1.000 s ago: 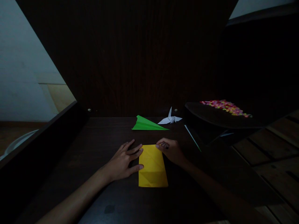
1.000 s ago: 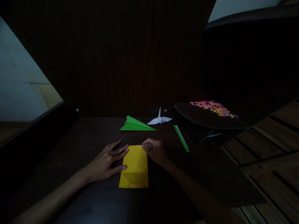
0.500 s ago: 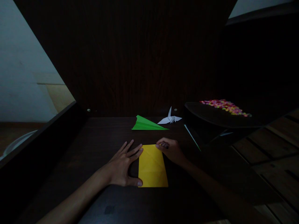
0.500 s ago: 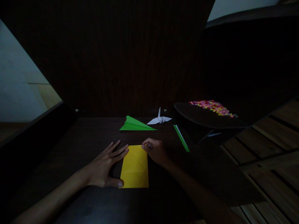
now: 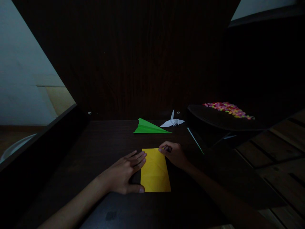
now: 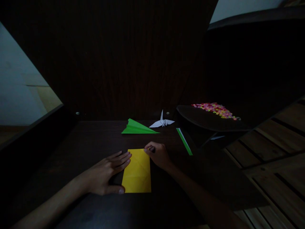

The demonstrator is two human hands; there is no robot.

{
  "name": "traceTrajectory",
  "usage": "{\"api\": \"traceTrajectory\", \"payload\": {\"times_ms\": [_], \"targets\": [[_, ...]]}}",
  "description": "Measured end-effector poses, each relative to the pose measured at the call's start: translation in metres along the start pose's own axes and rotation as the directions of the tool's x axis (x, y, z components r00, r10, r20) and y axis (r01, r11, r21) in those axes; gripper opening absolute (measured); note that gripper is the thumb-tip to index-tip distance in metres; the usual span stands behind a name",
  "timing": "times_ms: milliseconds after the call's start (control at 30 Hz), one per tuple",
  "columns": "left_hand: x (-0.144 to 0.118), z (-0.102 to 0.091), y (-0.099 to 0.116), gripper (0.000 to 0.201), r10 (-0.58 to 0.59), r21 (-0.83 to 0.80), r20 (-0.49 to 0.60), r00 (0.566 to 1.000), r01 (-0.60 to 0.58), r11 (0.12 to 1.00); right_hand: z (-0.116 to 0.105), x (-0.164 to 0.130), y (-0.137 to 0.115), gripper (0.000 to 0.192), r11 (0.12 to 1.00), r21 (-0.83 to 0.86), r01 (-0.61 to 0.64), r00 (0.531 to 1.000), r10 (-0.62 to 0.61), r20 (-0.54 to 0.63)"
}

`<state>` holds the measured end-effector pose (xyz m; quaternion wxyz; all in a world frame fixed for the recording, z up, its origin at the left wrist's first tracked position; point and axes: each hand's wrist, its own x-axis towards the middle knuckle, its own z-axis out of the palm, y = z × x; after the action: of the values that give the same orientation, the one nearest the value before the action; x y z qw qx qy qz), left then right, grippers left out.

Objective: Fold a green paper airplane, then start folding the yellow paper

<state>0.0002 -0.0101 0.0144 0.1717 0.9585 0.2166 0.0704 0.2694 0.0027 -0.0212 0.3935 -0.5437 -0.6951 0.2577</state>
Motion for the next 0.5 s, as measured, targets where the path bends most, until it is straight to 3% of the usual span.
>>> {"api": "traceTrajectory", "payload": {"times_ms": [267, 500], "targets": [[-0.001, 0.002, 0.007, 0.063, 0.038, 0.051, -0.011, 0.999, -0.038, 0.998, -0.001, 0.000, -0.003, 0.007, 1.000, 0.009, -0.006, 1.000, 0.006, -0.001], [0.005, 0.010, 0.003, 0.042, 0.043, 0.020, -0.132, 0.990, -0.041, 0.999, -0.001, 0.000, -0.005, 0.007, 1.000, 0.020, -0.006, 1.000, 0.007, -0.009]]}}
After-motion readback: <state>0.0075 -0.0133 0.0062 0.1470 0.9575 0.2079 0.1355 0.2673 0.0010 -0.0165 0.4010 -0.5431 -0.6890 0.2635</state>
